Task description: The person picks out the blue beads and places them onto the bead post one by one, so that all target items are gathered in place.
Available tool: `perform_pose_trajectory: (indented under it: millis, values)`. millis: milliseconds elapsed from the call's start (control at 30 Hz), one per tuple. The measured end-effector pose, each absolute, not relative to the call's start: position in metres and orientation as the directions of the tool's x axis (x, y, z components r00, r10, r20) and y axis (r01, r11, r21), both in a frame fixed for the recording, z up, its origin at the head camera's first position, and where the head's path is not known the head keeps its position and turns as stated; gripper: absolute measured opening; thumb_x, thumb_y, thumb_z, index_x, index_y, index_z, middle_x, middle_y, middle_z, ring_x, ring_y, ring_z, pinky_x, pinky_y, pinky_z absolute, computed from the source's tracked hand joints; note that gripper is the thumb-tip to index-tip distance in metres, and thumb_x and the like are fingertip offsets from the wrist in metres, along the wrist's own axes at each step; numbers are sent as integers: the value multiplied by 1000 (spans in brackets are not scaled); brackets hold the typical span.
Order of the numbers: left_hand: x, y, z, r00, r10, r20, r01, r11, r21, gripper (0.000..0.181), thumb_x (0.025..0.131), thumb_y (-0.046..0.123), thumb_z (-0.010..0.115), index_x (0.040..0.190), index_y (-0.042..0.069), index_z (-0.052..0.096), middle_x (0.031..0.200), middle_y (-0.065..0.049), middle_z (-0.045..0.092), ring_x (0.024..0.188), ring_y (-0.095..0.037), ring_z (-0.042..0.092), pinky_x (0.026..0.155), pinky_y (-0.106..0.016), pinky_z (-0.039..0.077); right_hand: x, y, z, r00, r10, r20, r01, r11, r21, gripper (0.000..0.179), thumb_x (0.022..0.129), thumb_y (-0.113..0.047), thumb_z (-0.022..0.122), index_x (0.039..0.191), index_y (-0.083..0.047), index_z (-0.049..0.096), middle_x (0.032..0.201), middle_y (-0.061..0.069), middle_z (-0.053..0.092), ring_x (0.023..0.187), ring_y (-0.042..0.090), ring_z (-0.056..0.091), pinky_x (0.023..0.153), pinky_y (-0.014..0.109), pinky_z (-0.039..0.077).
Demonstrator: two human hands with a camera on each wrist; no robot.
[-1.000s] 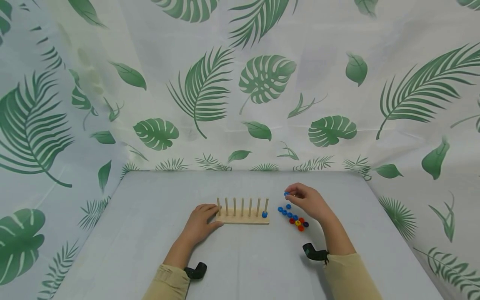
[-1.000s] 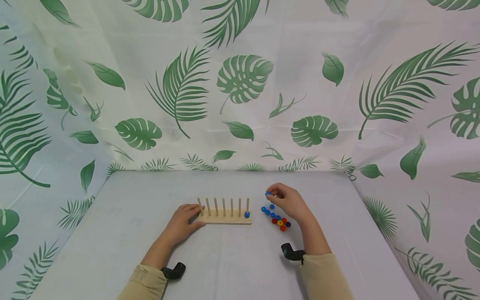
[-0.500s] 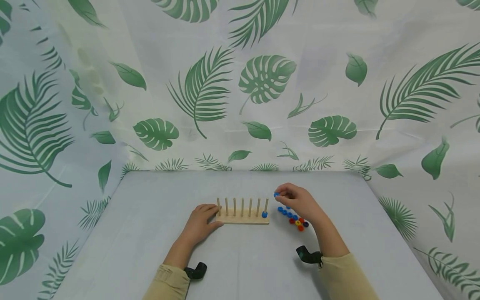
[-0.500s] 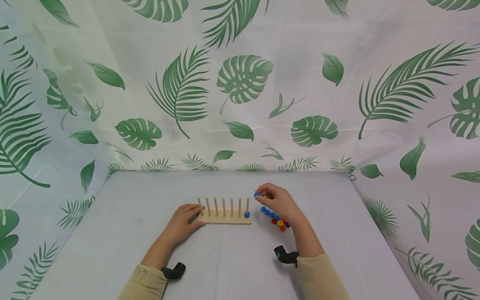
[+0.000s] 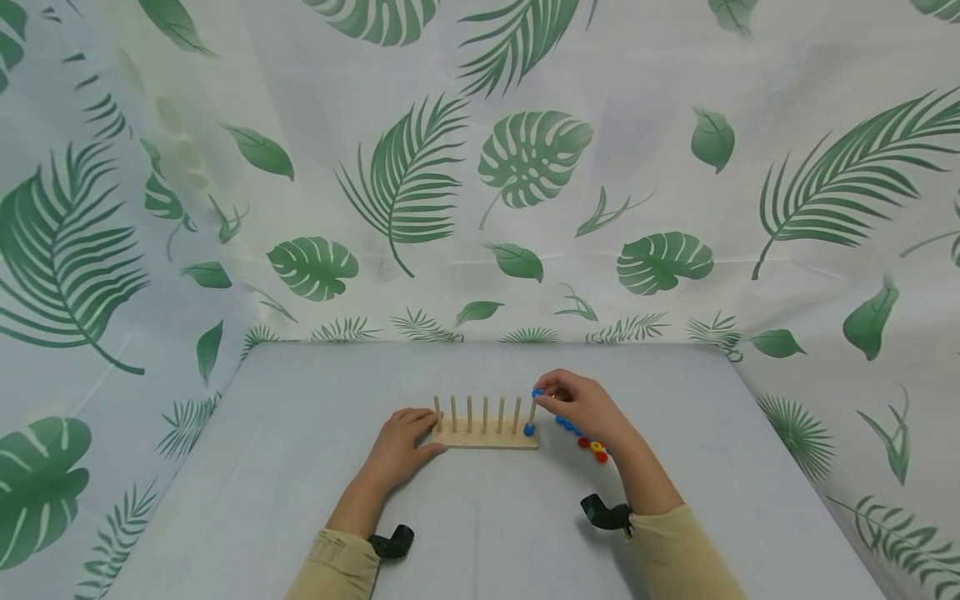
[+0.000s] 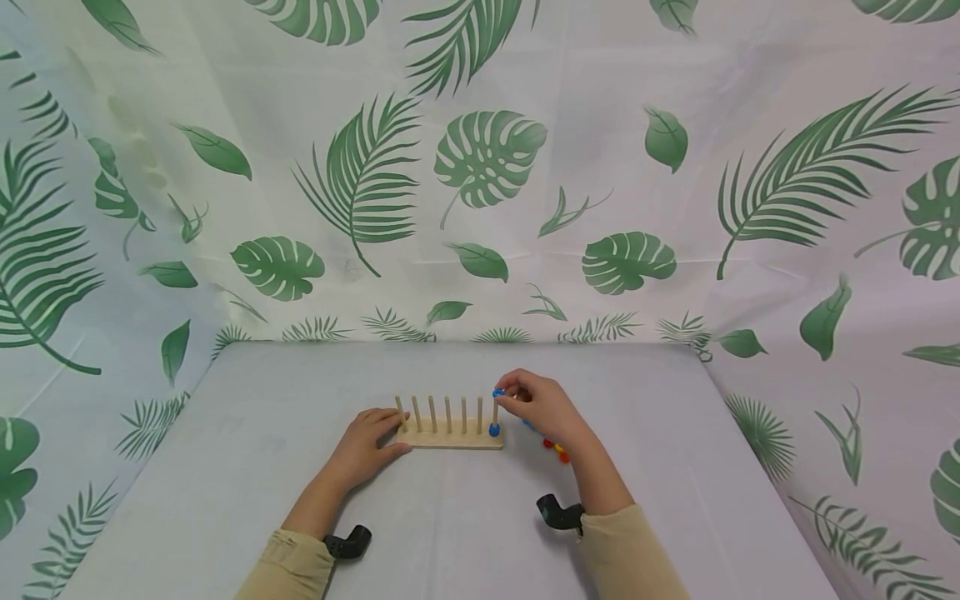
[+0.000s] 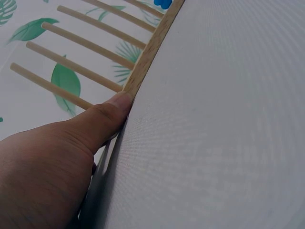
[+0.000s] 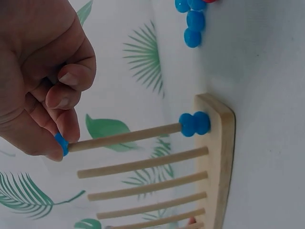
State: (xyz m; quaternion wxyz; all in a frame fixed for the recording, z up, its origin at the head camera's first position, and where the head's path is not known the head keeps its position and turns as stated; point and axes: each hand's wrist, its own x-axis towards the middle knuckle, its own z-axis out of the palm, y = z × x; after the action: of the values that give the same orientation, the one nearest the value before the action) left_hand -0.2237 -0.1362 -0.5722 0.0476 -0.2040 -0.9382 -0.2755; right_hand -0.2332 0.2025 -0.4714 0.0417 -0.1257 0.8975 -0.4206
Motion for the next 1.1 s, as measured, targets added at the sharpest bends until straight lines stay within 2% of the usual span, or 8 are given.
perform_pose_trajectory:
  millis: [500,700,833,1100]
  values:
    - [-224,-136,-572,-914,353,202,406,766,499,59,88,42,73,138,12,60,137,-6,60,133,-32,48,113,-50,40,-230,200,-491,-957,-280,74,-239,620,-747,19,94,-33,69,110,-24,66,88,-5,64,74,13,55,59,25,48]
    - [-224,-136,-573,-913,354,201,406,766,497,59,88,42,73,138,13,59,137,-6,60,133,-32,48,113,-51,39,-228,198,-504,-964,-246,97,-231,602,-765,21,93,-33,70,110,-21,66,85,-4,63,71,12,52,55,24,45]
    - [-224,-136,-573,-913,354,201,407,768,495,59,88,42,73,137,12,60,137,-6,60,133,-32,49,113,-51,39,-227,195,-510,-969,-221,114,-228,611,-758,23,92,-30,71,111,-19,66,85,-4,62,73,13,52,56,23,45]
    - [-223,-135,-569,-912,357,201,409,760,505,58,88,41,73,137,11,60,137,-7,60,133,-34,49,113,-52,39,-224,194,-526,-971,-205,122,-223,602,-767,21,92,-26,72,111,-17,67,88,-3,60,81,14,55,66,24,49]
